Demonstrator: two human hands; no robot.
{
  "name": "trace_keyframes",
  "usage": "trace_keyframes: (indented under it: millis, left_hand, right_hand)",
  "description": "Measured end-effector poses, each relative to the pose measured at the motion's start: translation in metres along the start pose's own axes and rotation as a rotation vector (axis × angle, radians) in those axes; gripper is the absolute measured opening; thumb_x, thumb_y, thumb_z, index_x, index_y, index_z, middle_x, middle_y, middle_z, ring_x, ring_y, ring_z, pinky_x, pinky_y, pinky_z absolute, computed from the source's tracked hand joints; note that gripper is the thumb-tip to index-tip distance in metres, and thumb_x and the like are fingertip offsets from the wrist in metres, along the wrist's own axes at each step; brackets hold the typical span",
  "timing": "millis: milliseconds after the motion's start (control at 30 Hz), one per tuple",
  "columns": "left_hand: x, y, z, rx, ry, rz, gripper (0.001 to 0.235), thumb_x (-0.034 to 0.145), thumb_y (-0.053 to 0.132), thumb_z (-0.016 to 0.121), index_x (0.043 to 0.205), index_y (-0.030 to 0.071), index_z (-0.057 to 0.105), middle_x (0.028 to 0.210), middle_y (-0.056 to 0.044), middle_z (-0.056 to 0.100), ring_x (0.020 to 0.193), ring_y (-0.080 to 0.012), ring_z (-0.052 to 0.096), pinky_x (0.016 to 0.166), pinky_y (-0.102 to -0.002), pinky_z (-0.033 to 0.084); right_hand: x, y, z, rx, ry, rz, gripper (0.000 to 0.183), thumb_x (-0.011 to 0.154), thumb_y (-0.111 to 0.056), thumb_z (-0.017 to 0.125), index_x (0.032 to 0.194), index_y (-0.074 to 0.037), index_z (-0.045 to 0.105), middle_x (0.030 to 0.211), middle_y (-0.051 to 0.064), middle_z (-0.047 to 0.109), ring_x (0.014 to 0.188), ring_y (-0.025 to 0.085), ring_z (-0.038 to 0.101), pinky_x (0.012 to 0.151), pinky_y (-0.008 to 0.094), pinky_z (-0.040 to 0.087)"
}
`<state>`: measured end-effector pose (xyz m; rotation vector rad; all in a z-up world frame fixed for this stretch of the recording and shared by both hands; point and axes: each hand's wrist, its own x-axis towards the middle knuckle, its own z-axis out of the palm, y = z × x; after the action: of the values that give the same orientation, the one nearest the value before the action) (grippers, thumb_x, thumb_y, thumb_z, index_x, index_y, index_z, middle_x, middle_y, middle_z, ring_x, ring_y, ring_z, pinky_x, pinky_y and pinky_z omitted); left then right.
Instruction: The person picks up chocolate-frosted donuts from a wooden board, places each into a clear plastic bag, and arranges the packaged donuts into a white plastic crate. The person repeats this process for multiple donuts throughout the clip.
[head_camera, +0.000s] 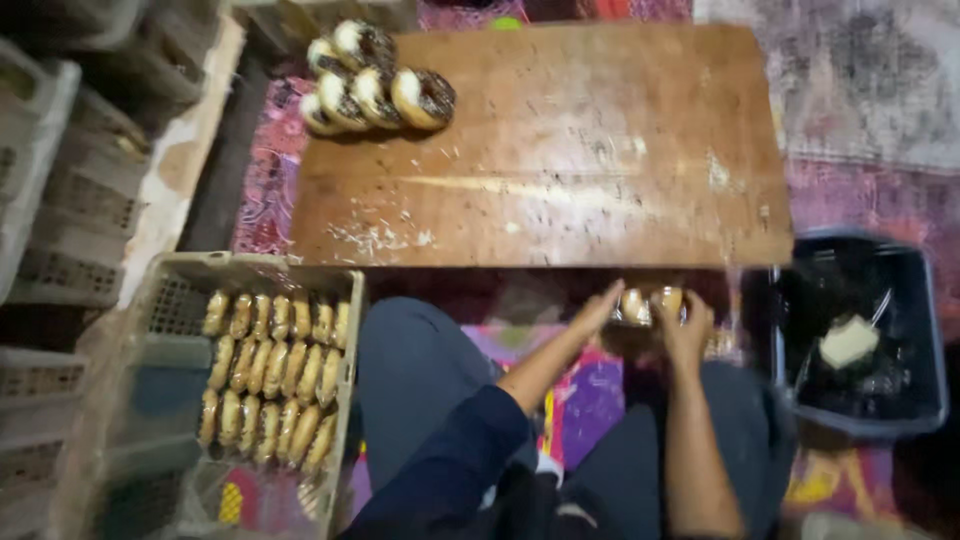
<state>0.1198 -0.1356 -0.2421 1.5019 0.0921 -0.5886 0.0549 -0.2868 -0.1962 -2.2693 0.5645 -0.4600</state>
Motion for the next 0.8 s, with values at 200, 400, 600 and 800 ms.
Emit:
trace_keyframes:
  millis: [200, 400, 600, 800]
  left_hand:
    - [0.012, 0.004, 0.026, 0.213, -0.058, -0.179, 0.109, 0.073, 0.081, 0.066, 0.11, -0.022, 0.068, 0.104, -0.027, 0.073, 0.097, -0.0305, 0.072, 0.083, -0.043, 0.058]
    - [-0.007, 0.0, 0.019, 0.167, 0.104, -0.128, 0.137, 0.068, 0.07, 0.094, 0.146, -0.018, 0.025, 0.153, -0.039, 0.028, 0.138, -0.0371, 0.044, 0.102, -0.041, 0.046]
    - [-0.11, 0.01, -0.041, -0.044, 0.162, 0.078, 0.132, 0.053, 0.048, 0.098, 0.143, -0.008, 0.018, 0.14, -0.025, 0.047, 0.129, -0.0292, 0.051, 0.109, -0.039, 0.047]
    - [-0.29, 0.026, -0.159, -0.233, 0.117, 0.076, 0.136, 0.059, 0.037, 0.094, 0.162, 0.002, 0.013, 0.147, -0.021, 0.048, 0.136, -0.0305, 0.048, 0.112, -0.039, 0.042]
  right_hand:
    - [0.01, 0.032, -0.002, 0.703, -0.332, 0.467, 0.048, 0.091, -0.032, 0.071, 0.129, -0.005, 0.062, 0.116, 0.013, 0.068, 0.097, 0.022, 0.065, 0.078, 0.036, 0.054]
    - [-0.002, 0.023, -0.016, 0.684, -0.473, 0.31, 0.046, 0.098, -0.034, 0.067, 0.134, -0.004, 0.064, 0.114, 0.009, 0.068, 0.095, 0.018, 0.063, 0.078, 0.033, 0.053]
    - [-0.052, -0.032, -0.022, 0.52, -0.654, 0.009, 0.05, 0.105, -0.035, 0.063, 0.142, -0.002, 0.063, 0.121, 0.01, 0.067, 0.102, 0.018, 0.062, 0.086, 0.03, 0.052]
    - [-0.085, -0.069, -0.033, 0.98, -1.123, 0.006, 0.078, 0.107, -0.048, 0.058, 0.165, 0.003, 0.041, 0.152, 0.017, 0.057, 0.126, 0.026, 0.062, 0.103, 0.039, 0.05]
